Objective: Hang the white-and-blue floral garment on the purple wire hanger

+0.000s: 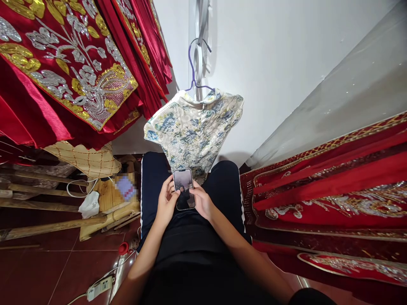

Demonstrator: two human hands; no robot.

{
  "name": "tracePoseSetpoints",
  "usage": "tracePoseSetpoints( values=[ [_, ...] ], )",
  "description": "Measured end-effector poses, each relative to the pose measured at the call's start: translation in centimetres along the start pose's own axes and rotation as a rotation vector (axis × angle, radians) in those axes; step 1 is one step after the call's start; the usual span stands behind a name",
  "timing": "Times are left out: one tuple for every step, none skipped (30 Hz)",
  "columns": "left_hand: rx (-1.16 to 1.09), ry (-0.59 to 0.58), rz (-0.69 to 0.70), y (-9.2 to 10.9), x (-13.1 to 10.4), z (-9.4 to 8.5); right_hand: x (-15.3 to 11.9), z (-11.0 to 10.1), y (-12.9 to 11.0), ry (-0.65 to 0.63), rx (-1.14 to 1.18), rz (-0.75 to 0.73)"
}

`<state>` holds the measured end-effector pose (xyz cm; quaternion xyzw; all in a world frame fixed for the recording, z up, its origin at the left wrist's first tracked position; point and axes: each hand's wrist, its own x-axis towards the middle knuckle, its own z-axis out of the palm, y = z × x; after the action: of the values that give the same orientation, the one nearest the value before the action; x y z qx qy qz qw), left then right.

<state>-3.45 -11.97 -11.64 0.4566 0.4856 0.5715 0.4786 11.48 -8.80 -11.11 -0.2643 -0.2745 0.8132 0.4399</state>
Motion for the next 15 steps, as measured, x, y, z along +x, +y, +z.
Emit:
tracePoseSetpoints(
  values=[
    [-0.004,0.017,0.013,0.0,0.0,0.1,0.0,-0.1,0.1,0.000,0.006,0.003],
    [-0.009,0.030,0.024,-0.1,-0.1,0.1,0.1,-0.2,0.1,0.000,0.014,0.004],
    [-0.016,0.038,0.030,-0.2,-0.2,0.1,0.2,-0.3,0.2,0.001,0.023,0.002],
    [-0.025,0.040,0.032,-0.3,-0.3,0.2,0.2,-0.3,0.3,0.003,0.028,-0.003],
    [-0.037,0.034,0.028,-0.5,-0.3,0.2,0.2,-0.4,0.4,0.005,0.029,-0.011],
    [-0.051,0.023,0.022,-0.6,-0.4,0.2,0.3,-0.5,0.4,0.007,0.024,-0.021],
    [-0.066,0.012,0.017,-0.8,-0.5,0.2,0.3,-0.5,0.4,0.010,0.016,-0.031],
    [-0.079,0.002,0.013,-0.9,-0.5,0.3,0.3,-0.5,0.5,0.014,0.007,-0.039],
    [-0.088,-0.004,0.010,-1.0,-0.5,0.3,0.2,-0.5,0.5,0.017,-0.001,-0.042],
    [-0.095,-0.007,0.007,-1.1,-0.5,0.4,0.2,-0.5,0.5,0.021,-0.005,-0.041],
    [-0.100,-0.006,0.006,-1.1,-0.5,0.4,0.2,-0.5,0.5,0.024,-0.005,-0.037],
    [-0.104,-0.005,0.003,-1.1,-0.5,0.4,0.1,-0.5,0.5,0.026,-0.003,-0.029],
    [-0.108,-0.003,0.001,-1.1,-0.4,0.5,0.1,-0.5,0.5,0.027,0.001,-0.021],
    [-0.112,-0.001,-0.002,-1.1,-0.4,0.5,0.1,-0.5,0.6,0.026,0.004,-0.015],
    [-0.115,0.000,-0.006,-1.0,-0.4,0.5,0.1,-0.5,0.6,0.025,0.005,-0.011]
  ],
)
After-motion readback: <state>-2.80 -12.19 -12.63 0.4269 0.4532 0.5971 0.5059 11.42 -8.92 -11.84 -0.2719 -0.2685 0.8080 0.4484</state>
